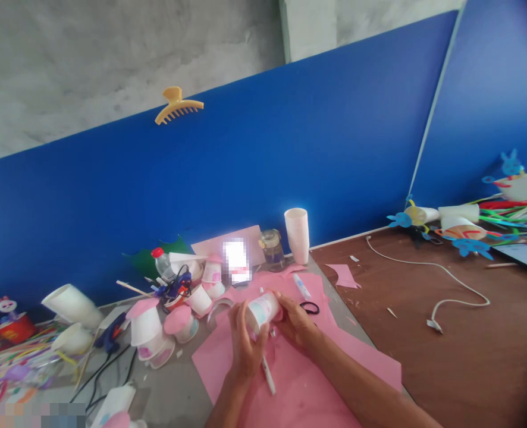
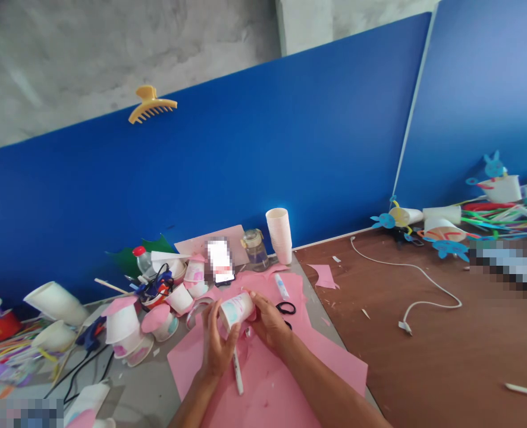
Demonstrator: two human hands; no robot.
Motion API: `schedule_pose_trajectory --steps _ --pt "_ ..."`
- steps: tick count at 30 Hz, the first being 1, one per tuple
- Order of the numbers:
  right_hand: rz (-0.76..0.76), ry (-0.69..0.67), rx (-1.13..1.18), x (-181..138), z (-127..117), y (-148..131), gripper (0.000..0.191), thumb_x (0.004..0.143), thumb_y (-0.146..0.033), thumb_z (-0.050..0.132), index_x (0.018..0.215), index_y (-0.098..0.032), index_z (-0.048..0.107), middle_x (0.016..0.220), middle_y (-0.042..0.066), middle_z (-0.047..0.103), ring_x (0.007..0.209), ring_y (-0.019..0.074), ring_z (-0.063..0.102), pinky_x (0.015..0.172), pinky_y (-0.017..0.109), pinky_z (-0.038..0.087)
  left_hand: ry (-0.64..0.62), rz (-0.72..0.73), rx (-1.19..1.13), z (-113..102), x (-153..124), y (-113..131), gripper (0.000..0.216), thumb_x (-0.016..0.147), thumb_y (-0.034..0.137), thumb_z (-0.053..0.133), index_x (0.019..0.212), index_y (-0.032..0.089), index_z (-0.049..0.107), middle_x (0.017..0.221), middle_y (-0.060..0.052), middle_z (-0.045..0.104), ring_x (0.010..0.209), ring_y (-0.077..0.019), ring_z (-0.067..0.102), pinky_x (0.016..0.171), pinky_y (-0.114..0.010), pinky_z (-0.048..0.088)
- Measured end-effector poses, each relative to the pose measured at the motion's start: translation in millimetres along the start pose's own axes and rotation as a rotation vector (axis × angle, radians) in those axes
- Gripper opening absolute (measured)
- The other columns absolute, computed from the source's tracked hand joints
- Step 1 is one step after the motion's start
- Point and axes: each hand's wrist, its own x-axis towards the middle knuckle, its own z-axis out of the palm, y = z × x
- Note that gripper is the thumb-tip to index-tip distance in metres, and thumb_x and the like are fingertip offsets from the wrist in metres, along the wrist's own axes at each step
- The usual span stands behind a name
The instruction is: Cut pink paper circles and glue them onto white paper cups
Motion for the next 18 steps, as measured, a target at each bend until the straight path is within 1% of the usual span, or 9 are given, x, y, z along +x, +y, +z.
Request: schedule_pose_trajectory --steps 3,7,14,16,18 --pt "-0.017 0.028 0.013 2.4 -2.8 2.3 0.029 0.076 -0.038 0.07 0.093 -0.016 0.066 0.069 -0.001 0.062 0.06 0.0129 0.053 0.056 0.024 0.041 0.009 0.024 0.02 0.1 -0.2 0.2 0.056 0.085 0.032 0.054 0.134 0.017 0.033 0.125 -0.017 0.044 0.12 -0.0308 0.044 0.094 -0.051 0.044" --pt "-0.005 0.039 0.04 3.4 -3.4 2.0 0.027 0.076 -0.037 0.07 0.093 -0.016 0.066 0.069 -0.001 0.062 0.059 0.0123 0.053 0.057 0.024 0.041 -0.014 0.028 0.032 -1.1 -0.8 0.8 0.055 0.085 0.032 0.053 0.134 0.016 0.033 0.126 -0.018 0.044 0.121 -0.0309 0.043 0.095 -0.05 0.044" --pt "0.024 0.031 0.06 1.9 -2.1 0.2 0.019 0.077 -0.034 0.068 0.084 -0.016 0.066 0.059 -0.003 0.058 0.054 0.0111 0.05 0.055 0.023 0.041 -0.004 0.009 0.01 -0.9 -1.3 -0.5 0.055 0.085 0.031 0.054 0.134 0.015 0.033 0.126 -0.018 0.044 0.122 -0.031 0.042 0.096 -0.051 0.043" --pt "0.028 0.038 0.072 2.5 -2.1 0.5 0.018 0.077 -0.033 0.068 0.082 -0.016 0.066 0.058 -0.004 0.058 0.054 0.0119 0.051 0.056 0.024 0.042 -0.012 0.003 0.002 -1.3 -0.9 0.8 0.055 0.085 0.031 0.054 0.134 0.016 0.033 0.126 -0.018 0.043 0.122 -0.0306 0.042 0.096 -0.05 0.043" --pt "0.029 0.045 0.086 3.6 -2.2 0.3 0.016 0.077 -0.031 0.068 0.082 -0.015 0.066 0.061 -0.002 0.06 0.058 0.0128 0.054 0.058 0.024 0.043 -0.006 0.01 0.0 -2.2 -0.4 2.6 0.055 0.085 0.031 0.054 0.134 0.016 0.033 0.126 -0.017 0.044 0.121 -0.0304 0.042 0.096 -0.05 0.043"
